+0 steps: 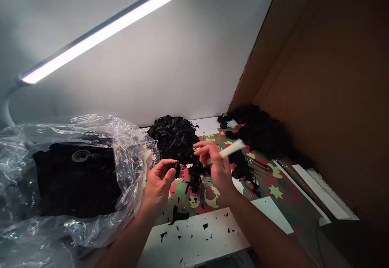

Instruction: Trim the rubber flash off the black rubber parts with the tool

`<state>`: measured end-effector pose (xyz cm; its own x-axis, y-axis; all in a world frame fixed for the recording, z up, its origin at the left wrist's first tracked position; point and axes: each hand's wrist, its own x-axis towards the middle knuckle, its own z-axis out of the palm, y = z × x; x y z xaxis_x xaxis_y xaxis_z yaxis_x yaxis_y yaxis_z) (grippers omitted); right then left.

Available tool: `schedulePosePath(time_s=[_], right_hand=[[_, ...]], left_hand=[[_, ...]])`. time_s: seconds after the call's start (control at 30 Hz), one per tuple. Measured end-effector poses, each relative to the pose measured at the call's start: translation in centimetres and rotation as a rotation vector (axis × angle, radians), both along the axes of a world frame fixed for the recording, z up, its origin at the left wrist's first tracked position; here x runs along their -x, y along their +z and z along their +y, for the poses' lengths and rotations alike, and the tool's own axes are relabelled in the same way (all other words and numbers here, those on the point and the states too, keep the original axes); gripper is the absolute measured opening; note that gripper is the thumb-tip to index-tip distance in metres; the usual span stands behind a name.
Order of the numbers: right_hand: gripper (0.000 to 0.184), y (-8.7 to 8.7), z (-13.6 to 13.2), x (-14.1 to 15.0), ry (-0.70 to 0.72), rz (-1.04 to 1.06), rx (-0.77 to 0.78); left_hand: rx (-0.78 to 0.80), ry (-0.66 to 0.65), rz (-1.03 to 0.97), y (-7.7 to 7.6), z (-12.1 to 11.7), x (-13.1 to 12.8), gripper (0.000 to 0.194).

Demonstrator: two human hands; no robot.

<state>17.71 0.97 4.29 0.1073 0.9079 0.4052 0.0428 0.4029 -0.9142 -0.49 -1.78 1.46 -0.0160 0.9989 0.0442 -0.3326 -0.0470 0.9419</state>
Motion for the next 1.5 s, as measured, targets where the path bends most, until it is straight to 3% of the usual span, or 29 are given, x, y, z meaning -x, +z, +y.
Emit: schedulePosePath(time_s=[0.17,0.33,0.4,0.67,0.97,1.17,1.37,1.5], right_hand=[[0.067,0.6,-1.2,-0.3,0.182,0.043,-0.029],[0.020,0.8,-1.4,-0.5,0.284,-0.109,-0.043],[0.010,0.7,-1.5,-0.6,0.292,-0.159,-0.051],[0.010,1.0,-1.8,-0.7,0.403,-0.408,-0.257],[0.011,0.8,-1.6,-0.5,0.352,-0.548,-0.324],[0.018,0.7,-1.6,-0.7,0.370,-0.538,-0.289],[0.022,-0.3,-1.3,-0.1,0.288,-0.560,-0.407],[0.023,0.3,-1.3,-0.2,0.237,-0.438,-0.221]], left_hand=[[0.043,-0.047,0.059,0.4,0.2,0.3,0.040],[-0.016,-0.028,0.231,1.4,0.1,0.4,0.029],[-0.040,-0.020,0.286,1.5,0.1,0.5,0.025],[-0.137,0.001,0.467,1.0,0.2,1.0,0.021],[-0.201,0.019,0.550,0.6,0.2,1.1,0.019],[-0.173,0.025,0.485,1.0,0.1,1.1,0.025],[-0.111,-0.010,0.423,1.2,0.1,0.9,0.028],[-0.084,-0.015,0.408,1.2,0.0,1.0,0.024]])
